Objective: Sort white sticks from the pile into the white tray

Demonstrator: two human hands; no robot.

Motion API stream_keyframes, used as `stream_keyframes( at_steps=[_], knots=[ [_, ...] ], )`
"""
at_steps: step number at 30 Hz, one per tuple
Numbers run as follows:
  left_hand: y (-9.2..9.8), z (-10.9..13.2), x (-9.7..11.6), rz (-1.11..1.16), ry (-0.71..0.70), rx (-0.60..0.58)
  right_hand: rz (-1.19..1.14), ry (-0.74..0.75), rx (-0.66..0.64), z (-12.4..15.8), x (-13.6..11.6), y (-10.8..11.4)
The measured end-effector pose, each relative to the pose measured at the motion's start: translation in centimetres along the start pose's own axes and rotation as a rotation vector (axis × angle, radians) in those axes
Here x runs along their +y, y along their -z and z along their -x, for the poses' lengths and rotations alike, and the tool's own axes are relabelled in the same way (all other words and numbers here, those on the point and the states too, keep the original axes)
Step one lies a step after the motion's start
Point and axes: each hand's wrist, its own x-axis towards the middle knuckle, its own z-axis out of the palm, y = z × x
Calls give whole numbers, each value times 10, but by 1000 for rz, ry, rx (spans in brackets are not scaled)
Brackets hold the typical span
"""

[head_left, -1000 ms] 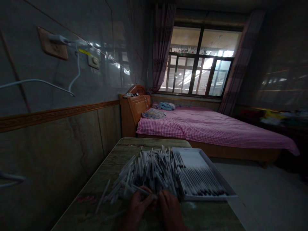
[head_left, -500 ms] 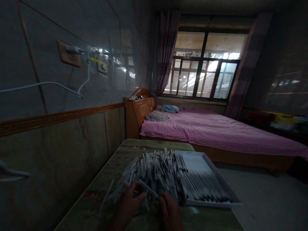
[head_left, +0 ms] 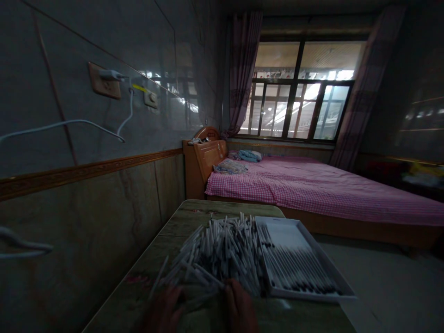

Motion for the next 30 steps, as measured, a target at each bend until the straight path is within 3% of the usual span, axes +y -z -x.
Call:
stream_keyframes(
  at_steps=[3,5,9,12,20,26,30],
  knots=[
    [-3,-6,24,118,-4,-69,28,17,98,10,0,-4],
    [9,-10,30,156,-13,-74,33,25,88,13,-1,-6],
    [49,-18,17,61,78,22,-36,-10,20,7,-7,-7],
    [63,-25,4,-82,120,-23,-65,-35,16,0,-10,-5],
    [42,-35,4,-362,26,-182,-57,-49,79,4,-1,-7],
    [55,-35,25,-447,37,-320,-52,-75,52,5,0,-8],
    [49,-30,20,-367,25,-319,-52,-63,78,7,0,-10]
  ],
)
